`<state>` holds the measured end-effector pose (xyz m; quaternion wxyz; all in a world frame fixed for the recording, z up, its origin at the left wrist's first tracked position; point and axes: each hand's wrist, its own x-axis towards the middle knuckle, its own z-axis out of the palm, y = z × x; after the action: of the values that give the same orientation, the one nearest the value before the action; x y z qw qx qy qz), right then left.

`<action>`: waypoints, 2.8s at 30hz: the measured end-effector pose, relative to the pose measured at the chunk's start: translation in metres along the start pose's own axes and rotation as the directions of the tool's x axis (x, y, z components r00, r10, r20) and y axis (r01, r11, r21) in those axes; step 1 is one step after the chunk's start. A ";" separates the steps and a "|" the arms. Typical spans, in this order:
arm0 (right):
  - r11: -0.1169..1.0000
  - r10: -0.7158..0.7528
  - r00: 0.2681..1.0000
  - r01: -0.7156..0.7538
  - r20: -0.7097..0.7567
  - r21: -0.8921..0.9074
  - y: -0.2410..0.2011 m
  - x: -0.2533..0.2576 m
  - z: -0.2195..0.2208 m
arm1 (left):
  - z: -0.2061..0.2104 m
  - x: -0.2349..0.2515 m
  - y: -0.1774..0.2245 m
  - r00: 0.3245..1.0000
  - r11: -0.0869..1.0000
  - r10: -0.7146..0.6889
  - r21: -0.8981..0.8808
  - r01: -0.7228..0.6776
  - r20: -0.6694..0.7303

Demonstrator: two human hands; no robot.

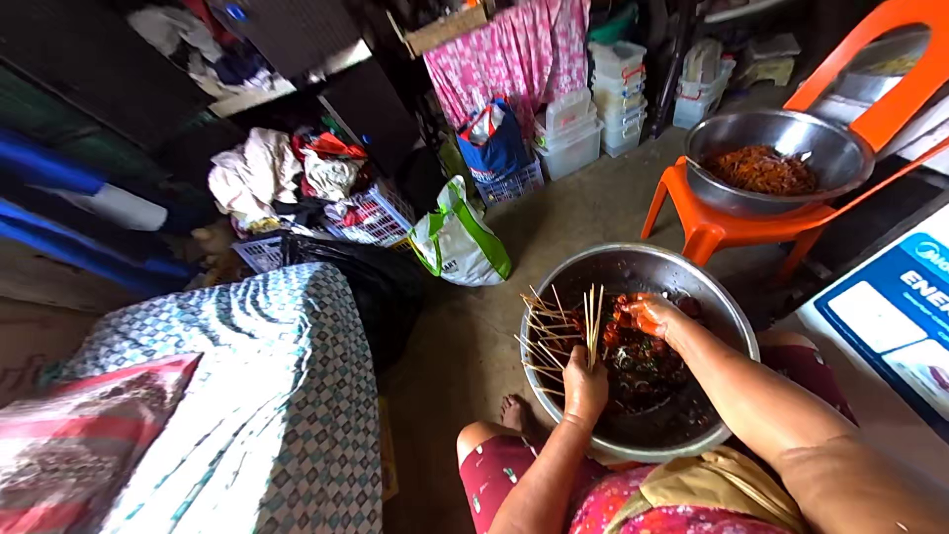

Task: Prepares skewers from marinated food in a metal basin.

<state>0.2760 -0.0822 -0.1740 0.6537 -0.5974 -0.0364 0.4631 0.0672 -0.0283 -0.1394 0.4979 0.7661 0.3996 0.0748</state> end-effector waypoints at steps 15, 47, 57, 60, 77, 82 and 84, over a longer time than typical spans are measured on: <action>1.000 0.002 1.000 -0.003 0.017 0.028 -0.005 -0.012 0.004 | 0.003 -0.003 -0.004 1.000 1.000 0.020 -0.007 -0.020 -0.006; 0.930 -0.099 0.992 0.120 0.079 -0.346 0.004 -0.013 -0.001 | 0.002 -0.003 -0.009 0.998 0.998 0.024 -0.048 -0.027 -0.058; 0.986 0.165 0.955 -0.158 0.248 -0.049 0.009 -0.024 0.014 | 0.005 0.000 -0.011 0.997 0.992 0.017 -0.123 -0.025 -0.069; 0.988 0.148 0.964 -0.153 0.221 0.008 0.009 -0.031 0.025 | 0.005 0.000 -0.012 0.998 0.994 0.013 -0.107 -0.019 -0.057; 0.192 -0.011 0.982 0.187 0.189 -0.963 0.038 0.020 -0.014 | 0.008 0.001 -0.009 0.995 0.997 -0.011 -0.075 0.003 -0.102; 0.035 0.099 0.992 0.077 0.080 -0.996 0.040 0.011 0.006 | 0.005 0.000 -0.008 0.996 0.998 -0.025 -0.059 0.020 -0.083; 0.131 0.051 0.996 0.066 0.073 -0.989 0.042 0.019 -0.003 | 0.005 -0.001 -0.009 0.996 0.998 -0.027 -0.067 0.021 -0.088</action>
<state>0.2654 -0.0782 -0.2189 0.0975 -0.8586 -0.3645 0.3470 0.0647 -0.0304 -0.1487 0.5053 0.7404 0.4277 0.1161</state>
